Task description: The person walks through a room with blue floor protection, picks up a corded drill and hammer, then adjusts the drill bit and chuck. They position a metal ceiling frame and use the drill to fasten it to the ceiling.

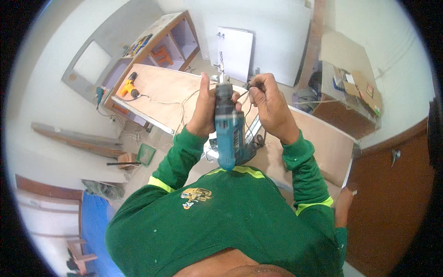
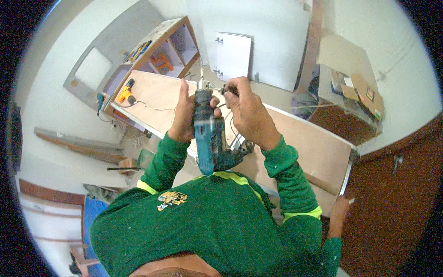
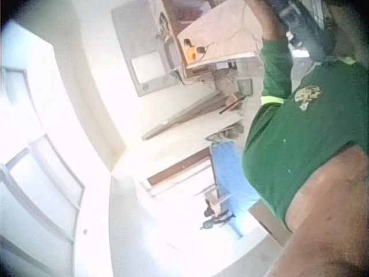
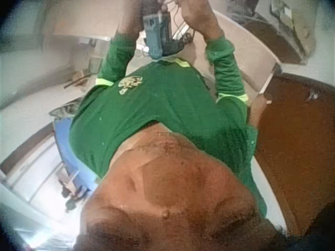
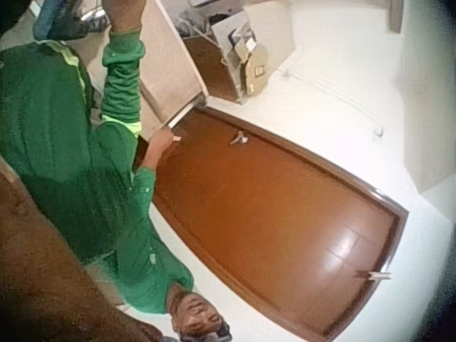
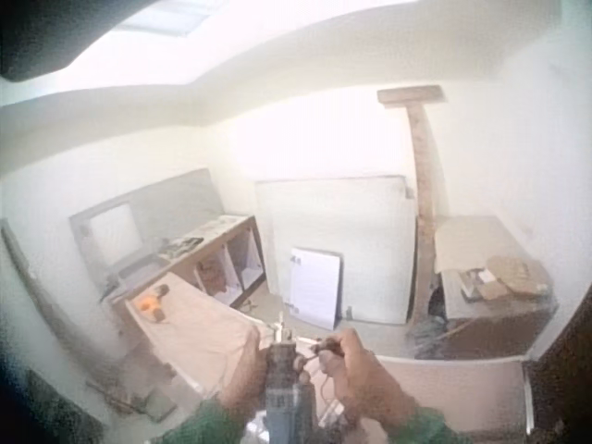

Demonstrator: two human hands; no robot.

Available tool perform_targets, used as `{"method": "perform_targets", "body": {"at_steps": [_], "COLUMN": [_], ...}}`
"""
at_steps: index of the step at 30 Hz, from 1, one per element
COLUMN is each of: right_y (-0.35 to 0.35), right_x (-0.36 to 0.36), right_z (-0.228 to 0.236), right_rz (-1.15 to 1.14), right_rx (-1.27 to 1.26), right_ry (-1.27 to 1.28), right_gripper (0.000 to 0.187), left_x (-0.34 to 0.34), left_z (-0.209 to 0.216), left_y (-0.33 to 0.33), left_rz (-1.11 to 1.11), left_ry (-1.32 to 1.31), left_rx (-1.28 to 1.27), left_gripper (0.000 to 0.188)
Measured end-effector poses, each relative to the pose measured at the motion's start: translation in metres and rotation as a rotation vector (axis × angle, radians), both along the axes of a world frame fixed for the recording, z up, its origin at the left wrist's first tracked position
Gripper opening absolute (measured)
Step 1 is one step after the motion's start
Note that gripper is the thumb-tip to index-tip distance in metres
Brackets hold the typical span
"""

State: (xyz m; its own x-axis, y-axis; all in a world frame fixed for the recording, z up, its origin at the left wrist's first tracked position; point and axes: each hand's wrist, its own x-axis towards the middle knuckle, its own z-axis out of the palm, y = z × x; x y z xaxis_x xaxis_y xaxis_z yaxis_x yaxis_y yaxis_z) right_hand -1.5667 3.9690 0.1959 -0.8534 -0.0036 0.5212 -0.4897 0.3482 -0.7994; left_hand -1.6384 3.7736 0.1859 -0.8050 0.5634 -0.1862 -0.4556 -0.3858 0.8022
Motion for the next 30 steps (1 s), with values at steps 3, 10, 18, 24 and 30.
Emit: {"method": "perform_targets", "body": {"at_steps": [3,10,18,24,30], "right_y": [0.001,0.013,0.013,0.005,0.008], "right_x": [-0.023,-0.047,-0.058,-0.048,-0.023], "right_z": [-0.003,-0.003,0.016,0.036,0.047], "right_rz": [-0.026,-0.031,0.021,0.038,0.016], "right_rx": [-0.029,-0.059,0.109,0.271,0.627], "right_ry": [0.038,-0.009,-0.003,0.009,0.267], "right_gripper": [0.015,0.015,0.014,0.015,0.027], "left_x": [-0.030,-0.081,-0.071,-0.015,-0.007], "left_z": [-0.001,-0.014,-0.004,0.023,0.013], "left_y": [0.002,0.003,0.002,0.009,0.006], "left_rz": [0.023,-0.025,-0.081,-0.110,-0.211], "left_ry": [-0.033,-0.149,-0.009,0.013,0.041], "left_rx": [0.079,0.258,0.188,0.040,-0.006], "left_gripper": [0.085,0.070,0.073,0.074,0.084]}}
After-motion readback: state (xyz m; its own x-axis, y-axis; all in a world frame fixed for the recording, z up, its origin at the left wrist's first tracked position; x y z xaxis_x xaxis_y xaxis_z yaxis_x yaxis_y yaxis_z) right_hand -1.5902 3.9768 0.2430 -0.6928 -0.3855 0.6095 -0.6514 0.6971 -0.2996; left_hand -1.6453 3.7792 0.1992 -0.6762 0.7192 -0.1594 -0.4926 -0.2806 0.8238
